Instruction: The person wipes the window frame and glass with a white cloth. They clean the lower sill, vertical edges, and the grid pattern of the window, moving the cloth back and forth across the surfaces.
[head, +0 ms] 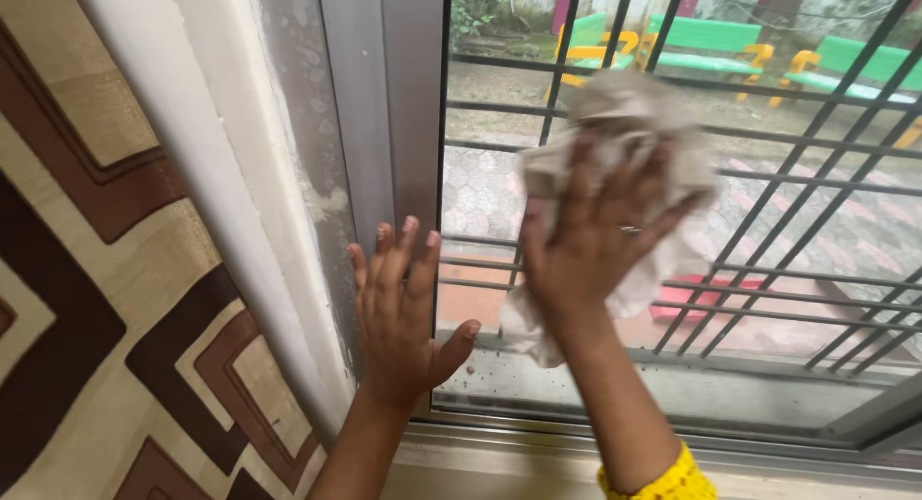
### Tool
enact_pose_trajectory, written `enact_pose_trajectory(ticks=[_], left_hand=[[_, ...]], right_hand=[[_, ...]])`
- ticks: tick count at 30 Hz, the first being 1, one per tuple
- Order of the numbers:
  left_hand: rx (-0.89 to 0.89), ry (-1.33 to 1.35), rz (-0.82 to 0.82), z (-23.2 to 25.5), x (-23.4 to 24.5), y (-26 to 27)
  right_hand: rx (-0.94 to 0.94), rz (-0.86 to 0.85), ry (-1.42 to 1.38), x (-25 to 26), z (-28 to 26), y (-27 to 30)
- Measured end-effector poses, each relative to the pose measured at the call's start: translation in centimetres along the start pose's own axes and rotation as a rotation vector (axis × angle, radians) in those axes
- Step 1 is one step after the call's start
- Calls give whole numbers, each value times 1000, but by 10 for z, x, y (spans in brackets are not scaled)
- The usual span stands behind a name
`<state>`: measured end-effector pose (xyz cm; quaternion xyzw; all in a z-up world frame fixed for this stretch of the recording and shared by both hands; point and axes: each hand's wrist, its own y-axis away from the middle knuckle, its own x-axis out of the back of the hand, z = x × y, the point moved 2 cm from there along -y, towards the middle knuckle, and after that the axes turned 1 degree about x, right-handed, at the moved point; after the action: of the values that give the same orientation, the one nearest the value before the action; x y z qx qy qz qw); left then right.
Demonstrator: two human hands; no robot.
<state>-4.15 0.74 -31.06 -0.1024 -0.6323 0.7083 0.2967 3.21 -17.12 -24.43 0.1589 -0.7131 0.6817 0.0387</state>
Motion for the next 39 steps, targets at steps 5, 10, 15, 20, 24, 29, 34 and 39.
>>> enact_pose_trajectory(ticks=[5,10,15,20,24,29,34,39], left_hand=[[52,-26,-12,1,-6,22],[-60,-139,-97,-12,-21,52],[-74,-222,-156,-26,-25,76],[-82,-209,-122,-34,-19,84],[-76,-185,-136,-47,-28,89],[-144,-184,-194,-64,-40,119],[-179,-227,-191,-77,-58,162],[-261,-260,-161,-92,-71,186]], right_hand=[[314,-28,-111,-15,-25,66],[397,-22,-83,-36,-9,152],[349,-86,-177,-34,-2,173],[288,-17,-174,-29,-18,118],[297,-64,-103,-36,-32,112],[370,-163,-86,-71,-25,204],[427,-359,-145,-112,0,347],[317,-575,-243,-115,13,406]])
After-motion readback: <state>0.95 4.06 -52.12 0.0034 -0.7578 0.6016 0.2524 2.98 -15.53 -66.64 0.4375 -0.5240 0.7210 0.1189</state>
